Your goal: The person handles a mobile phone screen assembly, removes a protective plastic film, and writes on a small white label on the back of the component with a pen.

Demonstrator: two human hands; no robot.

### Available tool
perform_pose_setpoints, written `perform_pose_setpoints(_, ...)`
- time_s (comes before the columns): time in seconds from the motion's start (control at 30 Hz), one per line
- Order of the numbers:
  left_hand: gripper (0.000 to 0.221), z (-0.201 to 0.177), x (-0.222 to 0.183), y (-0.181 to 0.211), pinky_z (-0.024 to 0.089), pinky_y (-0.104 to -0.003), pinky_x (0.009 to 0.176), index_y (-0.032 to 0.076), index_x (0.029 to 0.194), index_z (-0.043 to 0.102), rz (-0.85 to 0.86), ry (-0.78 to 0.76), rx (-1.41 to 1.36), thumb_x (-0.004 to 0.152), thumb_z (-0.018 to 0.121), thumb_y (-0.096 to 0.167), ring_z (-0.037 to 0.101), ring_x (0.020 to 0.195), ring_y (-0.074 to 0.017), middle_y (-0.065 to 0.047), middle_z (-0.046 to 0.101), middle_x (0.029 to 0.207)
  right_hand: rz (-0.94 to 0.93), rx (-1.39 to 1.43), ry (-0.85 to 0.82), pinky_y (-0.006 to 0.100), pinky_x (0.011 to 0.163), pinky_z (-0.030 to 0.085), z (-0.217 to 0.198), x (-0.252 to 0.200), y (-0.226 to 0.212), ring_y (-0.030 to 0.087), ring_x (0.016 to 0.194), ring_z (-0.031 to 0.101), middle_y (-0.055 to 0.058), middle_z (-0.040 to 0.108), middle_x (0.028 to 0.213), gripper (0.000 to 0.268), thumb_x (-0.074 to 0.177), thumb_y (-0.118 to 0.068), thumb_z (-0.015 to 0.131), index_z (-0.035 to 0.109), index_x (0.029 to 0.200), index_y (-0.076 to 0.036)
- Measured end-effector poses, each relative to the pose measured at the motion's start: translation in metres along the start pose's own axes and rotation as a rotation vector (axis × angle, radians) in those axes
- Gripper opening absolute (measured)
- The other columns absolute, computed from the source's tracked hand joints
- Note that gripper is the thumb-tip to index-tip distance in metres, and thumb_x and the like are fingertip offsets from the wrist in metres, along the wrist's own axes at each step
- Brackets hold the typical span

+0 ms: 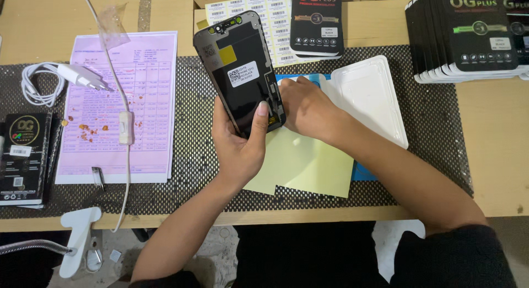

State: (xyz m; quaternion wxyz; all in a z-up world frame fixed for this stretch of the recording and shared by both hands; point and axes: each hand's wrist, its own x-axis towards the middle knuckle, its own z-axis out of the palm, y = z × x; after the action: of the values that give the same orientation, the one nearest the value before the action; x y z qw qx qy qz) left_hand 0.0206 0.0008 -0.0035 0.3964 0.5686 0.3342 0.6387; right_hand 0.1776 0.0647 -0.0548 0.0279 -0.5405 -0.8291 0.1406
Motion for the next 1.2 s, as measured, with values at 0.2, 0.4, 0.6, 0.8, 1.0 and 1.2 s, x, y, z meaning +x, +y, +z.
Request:
perform_pose_setpoints(0.2, 0.018, 0.001, 0.002, 0.004, 0.057, -0.027, 0.077, 0.006, 0.116, 0.055, -0.002, -0.001, -0.007, 0.101, 0.063, 0.001, 0.061, 0.089, -0.0061, -0.004, 0.065, 0.094, -0.010, -0.010, -0.017, 0.039, 0.079, 0.045, 0.003, -0.006, 0.001, 0.023, 0.069, 0.059, 0.002, 0.060, 0.076, 0.016, 0.094, -0.021, 0.060, 0.068, 0.081, -0.015)
perform_pose_setpoints(0.4, 0.018, 0.001, 0.000, -0.003, 0.057, -0.026, 0.077, 0.006, 0.117, 0.055, -0.016, 0.002, 0.022, 0.101, 0.064, 0.004, 0.061, 0.089, -0.0058, -0.004, 0.065, 0.094, -0.185, 0.000, 0.294, 0.038, 0.071, 0.043, 0.015, -0.008, 0.007, 0.026, 0.061, 0.055, 0.007, 0.051, 0.064, 0.020, 0.093, -0.015, 0.066, 0.064, 0.074, -0.008)
perform_pose_setpoints(0.6, 0.018, 0.000, -0.001, -0.009, 0.057, -0.026, 0.079, 0.006, 0.117, 0.055, -0.031, 0.010, 0.033, 0.102, 0.064, 0.004, 0.058, 0.090, -0.0044, -0.003, 0.065, 0.094, -0.226, 0.048, 0.360, 0.037, 0.070, 0.040, 0.020, -0.008, 0.009, 0.022, 0.063, 0.052, 0.000, 0.050, 0.065, 0.022, 0.092, -0.023, 0.068, 0.061, 0.074, -0.013)
perform_pose_setpoints(0.8, 0.023, -0.001, -0.001, -0.015, 0.058, -0.029, 0.084, 0.005, 0.122, 0.054, -0.022, 0.003, 0.047, 0.101, 0.064, 0.004, 0.063, 0.097, -0.0070, -0.006, 0.070, 0.102, -0.263, -0.070, 0.337, 0.040, 0.077, 0.043, 0.026, -0.007, 0.018, 0.023, 0.089, 0.060, 0.001, 0.059, 0.079, 0.031, 0.089, -0.042, 0.075, 0.063, 0.083, -0.015)
perform_pose_setpoints(1.0, 0.025, -0.001, 0.002, -0.007, 0.059, -0.031, 0.087, 0.004, 0.125, 0.053, -0.021, -0.007, 0.064, 0.102, 0.063, 0.003, 0.067, 0.100, -0.0105, -0.008, 0.070, 0.106, -0.324, -0.198, 0.145, 0.046, 0.093, 0.044, 0.012, -0.022, 0.026, 0.028, 0.110, 0.063, 0.003, 0.066, 0.103, 0.041, 0.095, -0.054, 0.065, 0.067, 0.098, -0.013)
perform_pose_setpoints(1.2, 0.020, -0.001, 0.005, 0.000, 0.057, -0.024, 0.070, 0.007, 0.120, 0.052, -0.011, -0.024, 0.087, 0.103, 0.061, 0.003, 0.064, 0.079, -0.0051, -0.001, 0.064, 0.086, -0.309, -0.174, -0.066, 0.054, 0.103, 0.043, -0.024, -0.032, 0.017, 0.031, 0.118, 0.063, 0.011, 0.071, 0.123, 0.064, 0.093, -0.069, 0.061, 0.072, 0.116, -0.010)
